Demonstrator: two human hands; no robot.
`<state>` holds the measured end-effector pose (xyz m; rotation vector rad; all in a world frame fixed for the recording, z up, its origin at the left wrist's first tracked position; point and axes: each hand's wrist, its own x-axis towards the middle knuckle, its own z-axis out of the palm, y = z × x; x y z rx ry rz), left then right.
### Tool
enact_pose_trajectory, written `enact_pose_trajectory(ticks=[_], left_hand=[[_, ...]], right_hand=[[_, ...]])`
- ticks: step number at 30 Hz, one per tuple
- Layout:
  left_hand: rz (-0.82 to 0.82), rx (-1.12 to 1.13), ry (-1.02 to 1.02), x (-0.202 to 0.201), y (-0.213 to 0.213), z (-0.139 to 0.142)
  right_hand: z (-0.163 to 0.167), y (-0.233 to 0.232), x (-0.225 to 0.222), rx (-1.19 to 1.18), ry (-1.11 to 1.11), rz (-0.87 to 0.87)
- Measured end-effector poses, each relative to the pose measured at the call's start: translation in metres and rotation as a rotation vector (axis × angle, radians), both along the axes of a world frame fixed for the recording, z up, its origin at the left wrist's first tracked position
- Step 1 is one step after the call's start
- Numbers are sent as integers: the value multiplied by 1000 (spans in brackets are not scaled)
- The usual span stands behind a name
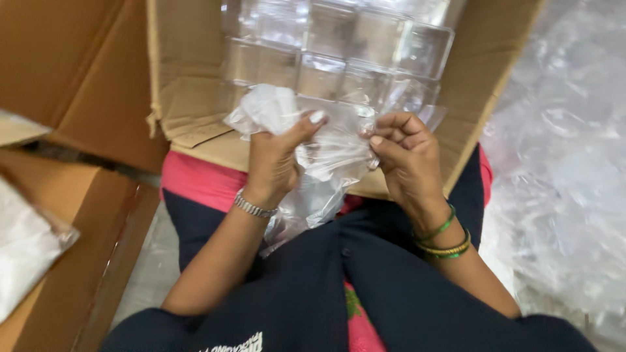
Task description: The person sits on the floor with an open cardboard box of clear plastic boxes on their lap. They take plastic bags, place a clear plastic box inside each bag, and put the bagged boxes back into the cardboard box, repeating this packing cycle throughout the episode.
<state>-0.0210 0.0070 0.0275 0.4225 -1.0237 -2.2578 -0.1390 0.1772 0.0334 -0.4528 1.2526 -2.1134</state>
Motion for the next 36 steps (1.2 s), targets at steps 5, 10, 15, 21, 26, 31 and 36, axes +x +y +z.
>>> enact_pose_trajectory(ticks=[5, 10, 15, 21, 26, 31, 36], left_hand=[[-48, -91, -21, -9, 10, -12], [36, -136, -23, -15, 10, -33], [-56, -73, -63, 4, 13, -40], [-359, -168, -238, 21, 18, -39], [-523, -58, -160, 43, -34, -40], [-839, -409, 266, 69, -78, -37], [-392, -356, -28, 2, -67, -51]], right_hand=[[2, -8, -1, 108, 105, -3], [-9, -4, 16, 271, 375, -149], [-32, 2, 29, 301, 397, -103], [-31, 16, 22, -133, -85, 240], [2, 17, 34, 307, 191, 706], [40, 53, 21, -318, 19, 818], [9, 20, -30, 205, 233, -108]])
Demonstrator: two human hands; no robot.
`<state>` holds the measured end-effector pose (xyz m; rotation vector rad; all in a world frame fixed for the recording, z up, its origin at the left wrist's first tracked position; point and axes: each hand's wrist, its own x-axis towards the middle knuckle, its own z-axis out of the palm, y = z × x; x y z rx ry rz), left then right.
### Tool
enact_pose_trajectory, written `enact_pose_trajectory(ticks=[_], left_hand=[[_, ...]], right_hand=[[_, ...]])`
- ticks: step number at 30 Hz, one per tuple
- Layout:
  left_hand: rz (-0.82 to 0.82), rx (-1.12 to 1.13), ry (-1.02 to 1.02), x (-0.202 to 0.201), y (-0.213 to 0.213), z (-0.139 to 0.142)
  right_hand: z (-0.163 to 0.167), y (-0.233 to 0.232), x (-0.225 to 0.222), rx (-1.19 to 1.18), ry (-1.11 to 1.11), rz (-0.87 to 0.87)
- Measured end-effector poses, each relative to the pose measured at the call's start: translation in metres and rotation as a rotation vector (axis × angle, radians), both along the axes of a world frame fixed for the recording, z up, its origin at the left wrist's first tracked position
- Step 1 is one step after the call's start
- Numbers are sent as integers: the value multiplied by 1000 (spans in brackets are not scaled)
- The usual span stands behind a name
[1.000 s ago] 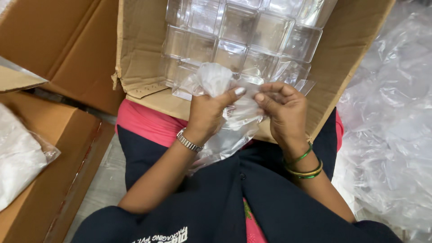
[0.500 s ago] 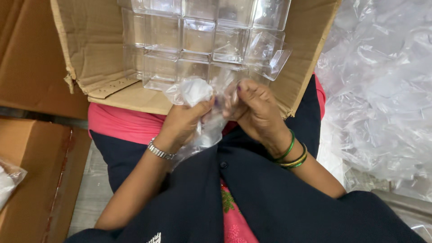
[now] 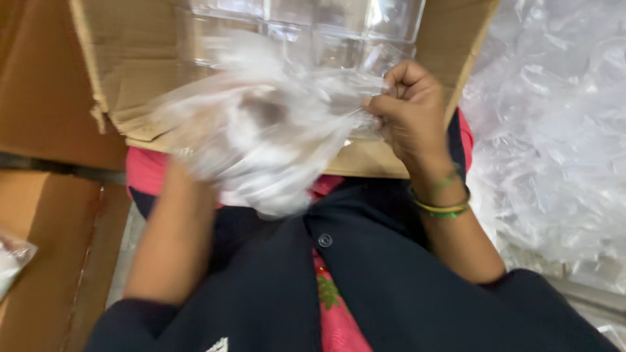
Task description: The person sits on the floor with an open cardboard box of clear plastic boxes on their lap. They take plastic bags, place a clear plastic box inside each bag, and put the bagged boxes back into the cardboard box, repeating this packing cycle throughout the episode.
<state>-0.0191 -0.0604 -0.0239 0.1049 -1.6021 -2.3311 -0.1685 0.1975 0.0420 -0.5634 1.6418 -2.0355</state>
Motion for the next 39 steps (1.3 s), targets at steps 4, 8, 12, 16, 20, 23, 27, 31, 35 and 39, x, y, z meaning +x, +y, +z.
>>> enact_pose_trajectory(ticks=[4, 8, 12, 16, 20, 23, 27, 31, 35, 39], left_hand=[[418, -946, -555, -94, 27, -58], [319, -794, -900, -114, 36, -101], [159, -822, -810, -112, 39, -108], [84, -837, -709, -117, 39, -107], [-10, -741, -611, -121, 42, -108], [17, -748, -609, -120, 42, -106], [235, -548, -649, -112, 37, -93], [428, -400, -528, -99, 41, -77], [226, 195, -303, -85, 53, -65], [183, 236, -186, -69, 55, -52]], right_hand=[[-49, -37, -25, 856, 640, -78], [-77, -46, -31, 1064, 624, 35], [-90, -42, -29, 1089, 999, 11], [-109, -39, -31, 1075, 861, -42], [-135, -30, -52, 1030, 1000, -143], [-154, -31, -64, 599, 724, -149], [-157, -39, -55, 320, 1, -128], [-121, -38, -26, 62, -20, -100], [-73, -26, -5, -68, 120, -97], [-46, -9, 7, -78, 255, -105]])
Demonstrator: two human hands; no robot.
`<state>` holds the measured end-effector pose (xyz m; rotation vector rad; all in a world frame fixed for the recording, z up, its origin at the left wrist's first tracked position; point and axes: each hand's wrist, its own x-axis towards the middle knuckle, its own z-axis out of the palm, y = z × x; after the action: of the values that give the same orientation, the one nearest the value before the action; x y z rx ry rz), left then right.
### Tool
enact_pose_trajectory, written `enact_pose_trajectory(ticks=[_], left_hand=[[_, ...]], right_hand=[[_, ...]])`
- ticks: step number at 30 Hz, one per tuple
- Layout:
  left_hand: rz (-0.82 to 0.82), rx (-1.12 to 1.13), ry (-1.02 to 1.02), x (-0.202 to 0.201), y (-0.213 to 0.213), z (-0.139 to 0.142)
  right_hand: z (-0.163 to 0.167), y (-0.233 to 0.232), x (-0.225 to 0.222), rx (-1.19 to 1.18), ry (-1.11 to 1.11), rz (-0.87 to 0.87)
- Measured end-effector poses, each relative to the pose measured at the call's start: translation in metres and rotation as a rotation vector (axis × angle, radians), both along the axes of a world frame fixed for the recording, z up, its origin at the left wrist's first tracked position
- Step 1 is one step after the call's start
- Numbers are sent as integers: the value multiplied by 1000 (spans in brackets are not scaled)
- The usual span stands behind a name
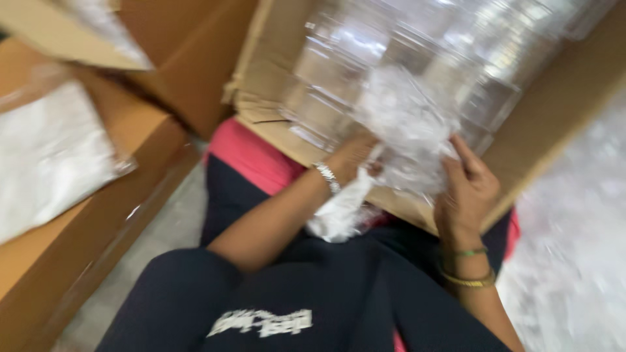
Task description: The person sits on the floor with an open cardboard box of clear plastic boxes on their lap. They take plastic bags, place a clear plastic box inside each bag, and put the bagged boxes back into the cardboard box, repeating this packing cycle throughout the episode.
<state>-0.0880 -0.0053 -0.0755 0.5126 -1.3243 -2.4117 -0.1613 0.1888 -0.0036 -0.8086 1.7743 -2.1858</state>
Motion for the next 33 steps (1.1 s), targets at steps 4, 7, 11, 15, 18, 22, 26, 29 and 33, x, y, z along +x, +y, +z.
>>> enact_pose_trajectory(ticks=[4, 7, 11, 15, 18, 22, 26, 29, 33], left_hand=[[20, -186, 132, 21, 13, 25], [-33, -478, 316, 41, 22, 49], [-289, -615, 383, 65, 27, 68], [-179, -1150, 68, 65, 36, 79], [72, -544, -185, 66, 44, 79], [6, -857, 65, 55, 54, 67], [-234, -810, -173, 52, 59, 57], [-293, -719, -388, 45, 64, 57], [-276, -991, -858, 33, 59, 66]], right_hand=[[6, 4, 9, -13, -31, -56], [6, 1, 14, 26, -49, -79], [9, 16, 23, 24, -216, 358], [9, 43, 35, -131, -531, 955], [-2, 41, 37, -198, -617, 908], [-18, 40, 37, -221, -650, 864], [-16, 75, 37, -242, -628, 900], [-5, 106, 27, -251, -579, 815], [8, 153, -12, -351, -425, 339]])
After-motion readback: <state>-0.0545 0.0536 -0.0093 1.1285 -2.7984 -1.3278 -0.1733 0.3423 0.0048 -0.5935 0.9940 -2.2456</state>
